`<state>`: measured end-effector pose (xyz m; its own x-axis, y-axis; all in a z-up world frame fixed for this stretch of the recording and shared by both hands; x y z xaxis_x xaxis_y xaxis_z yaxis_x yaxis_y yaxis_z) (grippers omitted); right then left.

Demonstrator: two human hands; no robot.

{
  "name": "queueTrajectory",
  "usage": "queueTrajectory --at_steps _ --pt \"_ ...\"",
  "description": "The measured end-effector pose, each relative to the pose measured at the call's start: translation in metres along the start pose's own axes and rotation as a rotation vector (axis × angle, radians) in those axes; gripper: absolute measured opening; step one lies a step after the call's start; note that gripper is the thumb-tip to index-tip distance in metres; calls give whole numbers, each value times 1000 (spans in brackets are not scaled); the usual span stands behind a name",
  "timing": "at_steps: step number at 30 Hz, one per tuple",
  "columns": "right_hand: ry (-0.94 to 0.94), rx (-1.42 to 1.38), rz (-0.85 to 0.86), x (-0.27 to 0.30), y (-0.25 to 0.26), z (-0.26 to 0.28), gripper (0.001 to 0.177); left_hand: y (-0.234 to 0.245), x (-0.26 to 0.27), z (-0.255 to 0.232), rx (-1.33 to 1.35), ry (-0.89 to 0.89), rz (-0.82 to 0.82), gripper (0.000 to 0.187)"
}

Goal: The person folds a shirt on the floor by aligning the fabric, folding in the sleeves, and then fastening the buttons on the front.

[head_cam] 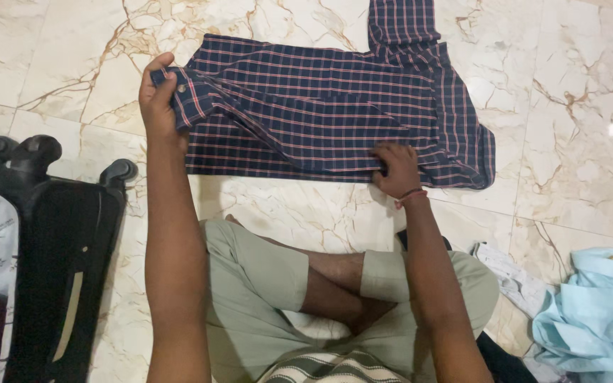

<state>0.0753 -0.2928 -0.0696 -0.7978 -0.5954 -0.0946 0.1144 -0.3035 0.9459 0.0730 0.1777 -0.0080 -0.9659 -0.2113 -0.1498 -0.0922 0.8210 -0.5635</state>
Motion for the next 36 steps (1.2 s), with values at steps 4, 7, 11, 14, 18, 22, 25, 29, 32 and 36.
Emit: queueTrajectory --at_steps 4,7,11,14,18,22,25,29,32,36 --pt "-357 -429 -176 27 7 -87 40 -1 1 4 -20 34 -15 31" --pt "-710 -114 -315 57 27 -151 32 -2 -1 5 7 32 1 30" --pt "-1030 -64 115 81 15 -203 47 -8 0 8 4 29 27 30" --pt "-1094 -184 239 83 14 -214 58 -9 -2 7 5 24 19 31" --pt "-1179 -592 343 86 7 -233 51 -7 1 6 16 16 41 31" --pt "-918 -583 449 81 7 -242 28 -6 0 6 2 35 24 31" --pt "-798 -651 254 86 9 -252 26 -5 0 9 -25 56 15 30" --pt "-834 -338 25 94 19 -254 31 11 4 19 -97 122 -27 27" --pt "-757 -184 -49 91 22 -231 29 36 -1 28 -230 163 -95 26" --pt "-843 -141 -61 92 22 -216 24 77 6 44 -496 264 -188 28"
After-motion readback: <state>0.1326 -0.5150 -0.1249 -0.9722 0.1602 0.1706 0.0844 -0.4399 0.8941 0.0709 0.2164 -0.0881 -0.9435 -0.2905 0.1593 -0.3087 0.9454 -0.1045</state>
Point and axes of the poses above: each hand's wrist, its own x-axis away from the middle knuckle, its own y-axis out of the back of the hand, z = x × y, the point moved 8 cm from there along -x, towards the middle knuckle, and after that the axes turned 14 degrees about z, right-handed, at the moved point
